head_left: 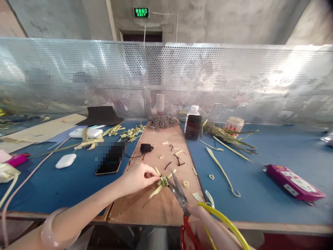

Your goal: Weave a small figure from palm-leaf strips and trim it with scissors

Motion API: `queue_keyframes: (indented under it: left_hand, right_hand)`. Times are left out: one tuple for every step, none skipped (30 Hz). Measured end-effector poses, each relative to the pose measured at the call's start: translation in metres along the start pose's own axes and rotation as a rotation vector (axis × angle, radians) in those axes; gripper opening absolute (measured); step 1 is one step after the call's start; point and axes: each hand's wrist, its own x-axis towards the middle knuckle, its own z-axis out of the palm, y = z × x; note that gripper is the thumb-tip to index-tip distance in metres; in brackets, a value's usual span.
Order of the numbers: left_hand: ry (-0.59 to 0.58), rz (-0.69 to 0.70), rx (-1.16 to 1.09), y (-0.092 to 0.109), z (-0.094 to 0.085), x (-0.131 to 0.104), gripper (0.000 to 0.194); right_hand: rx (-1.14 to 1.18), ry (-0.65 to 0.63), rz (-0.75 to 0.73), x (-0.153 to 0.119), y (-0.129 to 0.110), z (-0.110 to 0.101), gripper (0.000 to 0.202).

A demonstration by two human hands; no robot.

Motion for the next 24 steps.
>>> queue_keyframes:
  left_hand:
    - [-0.001,0.009,-0.009,-0.001,0.000,0.000,0.024]
    - [-0.003,0.010,-0.031,-0.001,0.000,0.000,0.022]
    - [-0.004,0.003,-0.063,-0.002,0.001,0.000,0.019]
    - [-0.001,-0.011,-0.097,-0.002,0.002,0.000,0.017]
    - [0.005,-0.028,-0.127,-0.002,0.004,0.000,0.015]
    - [0.013,-0.042,-0.147,-0.002,0.005,0.000,0.013]
    - [0.021,-0.050,-0.155,-0.002,0.006,-0.001,0.012]
    - [0.028,-0.050,-0.149,-0.002,0.006,-0.001,0.010]
    - [0.037,-0.048,-0.135,-0.001,0.006,-0.002,0.009]
    - [0.047,-0.044,-0.115,-0.001,0.007,-0.002,0.008]
    - [0.058,-0.041,-0.092,-0.001,0.006,-0.002,0.007]
    - [0.067,-0.037,-0.066,0.000,0.006,-0.002,0.007]
    - [0.075,-0.033,-0.039,0.000,0.006,-0.002,0.007]
    - [0.082,-0.029,-0.014,0.001,0.006,-0.002,0.007]
    - [0.087,-0.025,0.006,0.002,0.005,-0.002,0.007]
    - [0.091,-0.022,0.022,0.003,0.005,-0.002,0.007]
    - [0.096,-0.020,0.033,0.004,0.005,-0.002,0.007]
    - [0.100,-0.019,0.040,0.004,0.005,-0.002,0.007]
    - [0.102,-0.020,0.041,0.005,0.004,-0.002,0.007]
    - [0.102,-0.021,0.038,0.005,0.004,-0.002,0.008]
    - [0.100,-0.021,0.031,0.005,0.005,-0.003,0.008]
    - [0.098,-0.022,0.024,0.005,0.005,-0.003,0.009]
    - [0.095,-0.023,0.016,0.004,0.005,-0.003,0.009]
    - [0.093,-0.021,0.011,0.003,0.005,-0.003,0.010]
  right_hand:
    - [0.004,-0.001,0.004,-0.003,0.002,0.002,0.032]
    - [0.008,-0.003,0.009,-0.007,0.006,0.005,0.033]
    - [0.011,-0.003,0.014,-0.012,0.010,0.007,0.034]
    - [0.014,-0.004,0.026,-0.017,0.015,0.008,0.037]
    - [0.018,-0.009,0.050,-0.021,0.020,0.010,0.043]
    - [0.025,-0.008,0.084,-0.024,0.025,0.011,0.050]
    - [0.036,-0.004,0.138,-0.027,0.030,0.011,0.057]
    - [0.048,0.011,0.187,-0.029,0.034,0.012,0.063]
    - [0.059,0.029,0.231,-0.029,0.037,0.012,0.067]
    - [0.068,0.047,0.261,-0.029,0.039,0.013,0.069]
    - [0.073,0.062,0.273,-0.028,0.039,0.014,0.071]
    - [0.075,0.067,0.278,-0.026,0.039,0.015,0.072]
    - [0.075,0.057,0.280,-0.024,0.037,0.017,0.072]
    - [0.074,0.045,0.278,-0.022,0.035,0.019,0.071]
    - [0.074,0.030,0.276,-0.020,0.032,0.022,0.070]
    - [0.073,0.014,0.275,-0.019,0.029,0.024,0.068]
    - [0.073,-0.001,0.273,-0.018,0.026,0.027,0.065]
    - [0.073,-0.014,0.270,-0.017,0.023,0.029,0.063]
    - [0.073,-0.026,0.267,-0.016,0.021,0.031,0.062]
    - [0.072,-0.037,0.263,-0.016,0.018,0.032,0.061]
    - [0.071,-0.045,0.259,-0.015,0.017,0.033,0.060]
    - [0.070,-0.051,0.253,-0.014,0.015,0.034,0.059]
    - [0.070,-0.057,0.248,-0.013,0.014,0.034,0.059]
    - [0.070,-0.062,0.243,-0.012,0.014,0.035,0.060]
